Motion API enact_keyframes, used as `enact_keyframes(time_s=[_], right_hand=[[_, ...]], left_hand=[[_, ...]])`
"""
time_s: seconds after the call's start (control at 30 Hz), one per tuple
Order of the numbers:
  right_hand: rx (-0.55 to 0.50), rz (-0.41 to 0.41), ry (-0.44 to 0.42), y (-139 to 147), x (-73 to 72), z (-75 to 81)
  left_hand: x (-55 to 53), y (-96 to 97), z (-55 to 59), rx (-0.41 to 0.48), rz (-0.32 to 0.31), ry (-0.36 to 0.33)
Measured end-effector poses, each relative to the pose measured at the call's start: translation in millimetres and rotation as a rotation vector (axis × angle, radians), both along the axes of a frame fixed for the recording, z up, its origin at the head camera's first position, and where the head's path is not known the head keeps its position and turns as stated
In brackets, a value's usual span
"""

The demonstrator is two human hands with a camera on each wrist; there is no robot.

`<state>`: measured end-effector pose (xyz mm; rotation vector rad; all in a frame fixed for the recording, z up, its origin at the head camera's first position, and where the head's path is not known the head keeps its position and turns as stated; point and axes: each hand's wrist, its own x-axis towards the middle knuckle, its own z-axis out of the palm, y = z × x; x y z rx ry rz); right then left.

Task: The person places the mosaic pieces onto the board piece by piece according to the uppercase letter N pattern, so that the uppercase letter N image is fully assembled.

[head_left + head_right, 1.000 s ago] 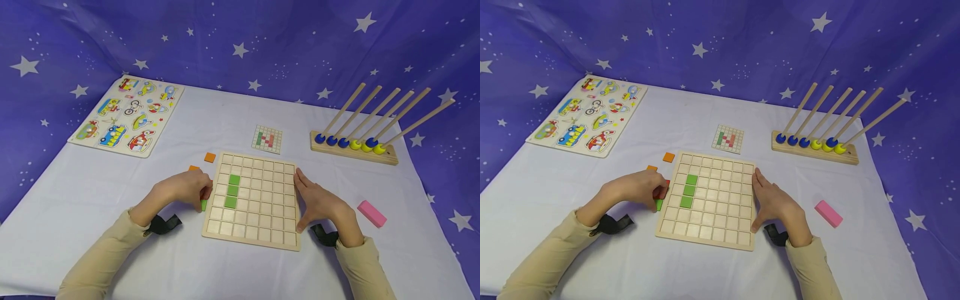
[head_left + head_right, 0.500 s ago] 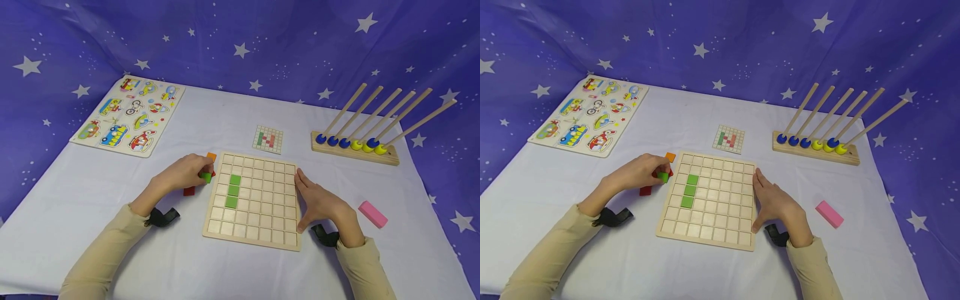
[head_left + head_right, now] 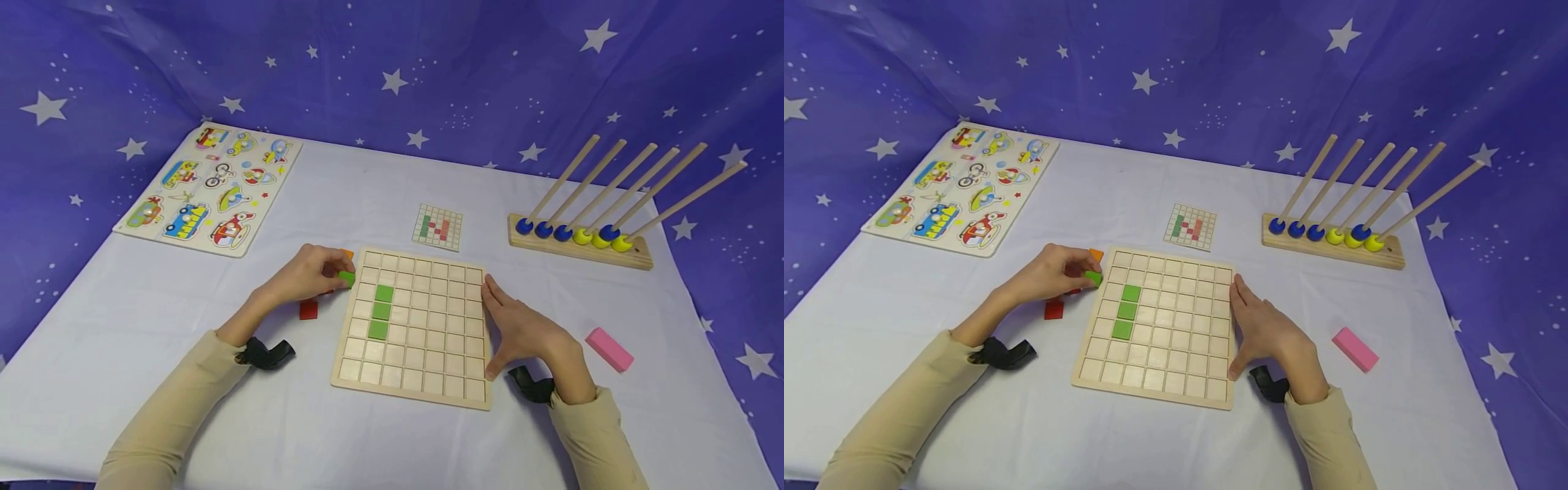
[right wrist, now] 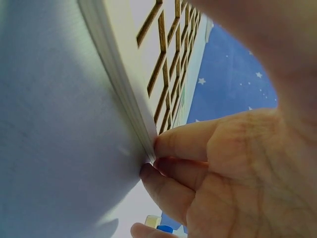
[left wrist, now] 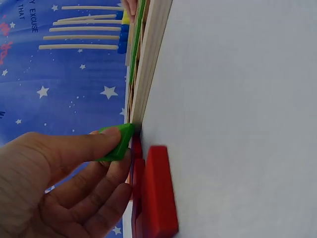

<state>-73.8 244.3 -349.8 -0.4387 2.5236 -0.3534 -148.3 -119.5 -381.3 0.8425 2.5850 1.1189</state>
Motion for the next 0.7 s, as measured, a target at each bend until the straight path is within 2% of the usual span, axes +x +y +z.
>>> enact_keyframes(time_s=[0.2,0.43,0.53,0.7], right_hand=[[0.005,0.0,0.003,0,0.0,0.8],[0.007,0.003,0.005,0,-0.4,0.3],[0.007,0.009,0.01,0,-0.1,-0.3],[0.001,0.012,0.009,1,0.1,-0.9]], left_hand=[[4.7,3.4,3.4,0.036,0.016,-0.087],[17.1,20.3,5.5,0.103,-0.041,-0.245],[23.3,27.8,7.7,0.089,-0.08,-0.278],[33.2,36.4,12.8,0.016,-0.14,-0.302]])
